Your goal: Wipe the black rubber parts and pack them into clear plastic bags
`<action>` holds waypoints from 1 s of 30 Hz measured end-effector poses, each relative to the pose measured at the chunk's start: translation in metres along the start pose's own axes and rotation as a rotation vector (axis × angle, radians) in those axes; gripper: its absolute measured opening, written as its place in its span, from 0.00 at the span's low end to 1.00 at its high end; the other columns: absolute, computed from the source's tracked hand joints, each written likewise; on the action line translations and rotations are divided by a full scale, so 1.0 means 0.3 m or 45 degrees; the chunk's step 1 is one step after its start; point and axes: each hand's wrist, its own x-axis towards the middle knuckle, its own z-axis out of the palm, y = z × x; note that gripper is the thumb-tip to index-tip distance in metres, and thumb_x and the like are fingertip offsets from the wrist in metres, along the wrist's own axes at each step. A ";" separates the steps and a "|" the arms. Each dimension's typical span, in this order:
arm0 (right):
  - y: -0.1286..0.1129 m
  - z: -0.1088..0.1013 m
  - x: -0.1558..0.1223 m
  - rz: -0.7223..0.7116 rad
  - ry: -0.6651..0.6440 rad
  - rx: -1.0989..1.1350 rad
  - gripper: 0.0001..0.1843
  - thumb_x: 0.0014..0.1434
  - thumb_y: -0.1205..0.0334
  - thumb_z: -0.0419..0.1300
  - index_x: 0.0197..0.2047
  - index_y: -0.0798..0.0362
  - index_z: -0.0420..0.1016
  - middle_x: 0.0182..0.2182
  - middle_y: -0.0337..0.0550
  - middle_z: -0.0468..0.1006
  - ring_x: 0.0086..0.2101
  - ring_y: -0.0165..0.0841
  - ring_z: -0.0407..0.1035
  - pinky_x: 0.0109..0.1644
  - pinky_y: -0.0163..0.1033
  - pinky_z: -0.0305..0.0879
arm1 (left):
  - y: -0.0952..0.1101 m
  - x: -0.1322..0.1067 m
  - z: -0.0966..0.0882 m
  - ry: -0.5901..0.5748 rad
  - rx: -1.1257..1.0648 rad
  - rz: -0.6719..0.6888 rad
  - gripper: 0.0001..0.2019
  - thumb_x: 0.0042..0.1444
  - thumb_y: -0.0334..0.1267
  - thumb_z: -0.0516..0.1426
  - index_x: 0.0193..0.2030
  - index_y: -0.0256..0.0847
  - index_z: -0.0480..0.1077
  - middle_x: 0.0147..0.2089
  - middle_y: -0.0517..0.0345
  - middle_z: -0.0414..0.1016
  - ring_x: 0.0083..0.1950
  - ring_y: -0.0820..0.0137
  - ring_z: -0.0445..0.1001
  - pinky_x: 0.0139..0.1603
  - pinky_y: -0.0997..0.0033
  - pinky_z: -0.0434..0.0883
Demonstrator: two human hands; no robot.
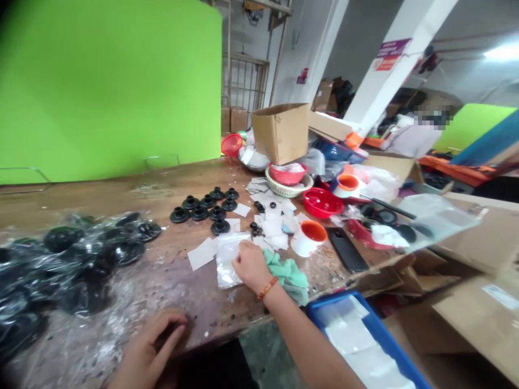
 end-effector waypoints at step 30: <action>0.004 -0.069 0.008 -0.098 -0.024 0.552 0.10 0.60 0.61 0.52 0.34 0.53 0.73 0.30 0.40 0.77 0.33 0.33 0.70 0.40 0.36 0.62 | 0.143 0.234 0.136 -0.308 0.463 0.499 0.20 0.54 0.36 0.60 0.54 0.48 0.69 0.68 0.48 0.55 0.68 0.49 0.50 0.64 0.46 0.56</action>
